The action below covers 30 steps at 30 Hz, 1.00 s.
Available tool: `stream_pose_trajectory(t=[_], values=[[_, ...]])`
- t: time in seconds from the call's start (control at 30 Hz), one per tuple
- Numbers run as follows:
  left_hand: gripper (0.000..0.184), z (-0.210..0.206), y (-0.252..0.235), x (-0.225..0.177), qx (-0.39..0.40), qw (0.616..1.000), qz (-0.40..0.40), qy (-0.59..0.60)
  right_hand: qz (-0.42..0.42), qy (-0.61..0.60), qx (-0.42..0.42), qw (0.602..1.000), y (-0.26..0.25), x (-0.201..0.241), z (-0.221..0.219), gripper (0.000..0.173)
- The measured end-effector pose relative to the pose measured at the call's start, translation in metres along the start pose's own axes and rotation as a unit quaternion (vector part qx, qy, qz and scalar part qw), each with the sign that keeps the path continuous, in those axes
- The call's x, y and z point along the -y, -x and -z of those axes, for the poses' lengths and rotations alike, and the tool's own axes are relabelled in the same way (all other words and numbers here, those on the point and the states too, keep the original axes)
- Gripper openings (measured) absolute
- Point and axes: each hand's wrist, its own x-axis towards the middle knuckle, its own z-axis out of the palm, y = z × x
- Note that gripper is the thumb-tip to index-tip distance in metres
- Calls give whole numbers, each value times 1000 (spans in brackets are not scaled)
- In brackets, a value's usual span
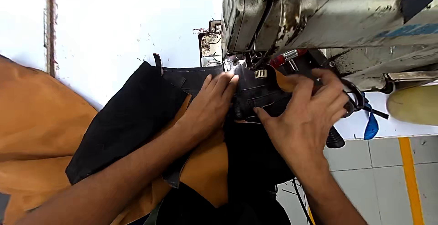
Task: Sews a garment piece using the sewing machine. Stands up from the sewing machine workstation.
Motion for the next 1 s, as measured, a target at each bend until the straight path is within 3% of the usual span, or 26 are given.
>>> stream_pose_trajectory(t=[0.07, 0.1, 0.17, 0.27, 0.33, 0.47, 0.57, 0.77, 1.0], values=[[53, -13, 9, 19, 6, 999, -31, -40, -38, 19, 42, 998, -19, -12, -8, 112], [56, -13, 13, 26, 14, 998, -38, -49, -50, 20, 66, 996, -26, -16, -12, 117], [57, -8, 17, 41, 23, 997, -54, -51, -61, 18, 94, 993, -36, -18, -15, 107], [58, -6, 18, 55, 14, 995, -85, -46, -63, 18, 119, 991, -40, -13, -15, 66], [60, -7, 19, 57, 13, 994, -92, -49, -65, 22, 124, 990, -39, -11, -15, 53], [58, -5, 20, 53, 20, 995, -85, -44, -79, 13, 170, 982, -48, -9, -8, 51], [52, -4, 19, 58, 8, 994, -103, -37, -91, -59, 136, 985, -66, -19, -6, 44], [47, 0, 17, 68, 11, 992, -126, -26, -111, -60, 132, 983, -66, -19, -7, 58], [47, -1, 14, 72, 7, 991, -128, -25, -114, -69, 122, 984, -68, -19, -9, 61]])
